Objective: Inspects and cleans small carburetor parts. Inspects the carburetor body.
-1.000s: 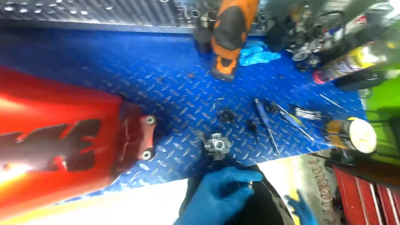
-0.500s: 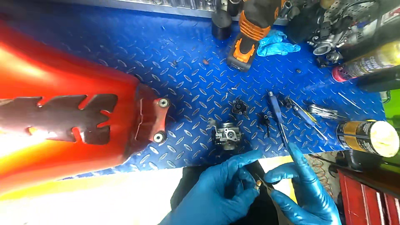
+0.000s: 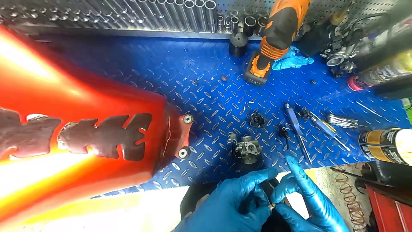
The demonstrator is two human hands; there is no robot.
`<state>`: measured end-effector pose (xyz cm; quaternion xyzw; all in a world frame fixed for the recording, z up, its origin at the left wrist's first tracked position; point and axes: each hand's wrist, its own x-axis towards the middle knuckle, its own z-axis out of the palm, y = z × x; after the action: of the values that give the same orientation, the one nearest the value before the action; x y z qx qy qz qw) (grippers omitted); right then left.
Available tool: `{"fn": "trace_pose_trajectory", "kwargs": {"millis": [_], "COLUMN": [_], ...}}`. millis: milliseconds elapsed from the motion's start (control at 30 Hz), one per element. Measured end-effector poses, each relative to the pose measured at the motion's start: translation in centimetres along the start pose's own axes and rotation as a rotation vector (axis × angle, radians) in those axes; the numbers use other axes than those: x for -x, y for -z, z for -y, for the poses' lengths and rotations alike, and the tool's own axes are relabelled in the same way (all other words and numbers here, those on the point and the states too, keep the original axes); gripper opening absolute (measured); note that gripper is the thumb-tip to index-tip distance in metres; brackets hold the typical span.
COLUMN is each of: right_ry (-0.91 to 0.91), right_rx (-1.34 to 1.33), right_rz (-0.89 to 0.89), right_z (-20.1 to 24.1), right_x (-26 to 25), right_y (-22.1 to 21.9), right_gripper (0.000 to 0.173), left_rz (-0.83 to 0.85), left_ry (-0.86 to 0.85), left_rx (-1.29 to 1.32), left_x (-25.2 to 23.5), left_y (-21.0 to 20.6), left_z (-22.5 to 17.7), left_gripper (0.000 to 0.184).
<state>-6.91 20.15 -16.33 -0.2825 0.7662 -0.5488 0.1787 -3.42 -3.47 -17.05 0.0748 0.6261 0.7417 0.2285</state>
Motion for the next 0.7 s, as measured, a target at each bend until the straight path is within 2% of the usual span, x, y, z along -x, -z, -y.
{"fn": "trace_pose_trajectory", "kwargs": {"millis": [167,233,333,400,467,533,600,700], "right_ry": [-0.026,-0.026,-0.073,-0.125,-0.152,-0.157,-0.172,-0.162], "right_rx": [-0.066,-0.15,-0.212,-0.162,-0.109,-0.051,0.0,0.017], "right_rz": [-0.12,-0.23,-0.472,-0.63,-0.701,-0.709,-0.704,-0.715], "right_z": [-0.4,-0.9,-1.9,-2.9,-3.7,-4.3,-4.3,-4.4], "right_x": [0.1,0.2,0.2,0.4,0.6,0.4,0.3,0.1], "right_y": [-0.5,-0.7,-0.8,-1.2,-1.7,-2.0,-2.2,-2.1], "right_gripper": [0.083,0.084,0.083,0.079,0.079,0.079,0.079,0.081], "left_rz": [0.096,0.049,-0.272,-0.399,-0.375,-0.298,-0.247,-0.254], "left_ry": [0.004,-0.053,-0.231,-0.27,-0.269,-0.247,-0.205,-0.139], "left_rx": [0.05,-0.011,-0.486,-0.894,-1.203,-1.363,-1.43,-1.479], "left_x": [-1.3,-1.7,-2.3,-2.8,-3.5,-4.5,-5.3,-6.5], "left_y": [1.5,2.4,4.1,4.8,4.4,3.8,3.7,4.4], "left_z": [-0.2,-0.3,0.7,1.7,2.9,4.3,5.6,6.5], "left_gripper": [0.051,0.045,0.041,0.058,0.083,0.101,0.106,0.095]}}
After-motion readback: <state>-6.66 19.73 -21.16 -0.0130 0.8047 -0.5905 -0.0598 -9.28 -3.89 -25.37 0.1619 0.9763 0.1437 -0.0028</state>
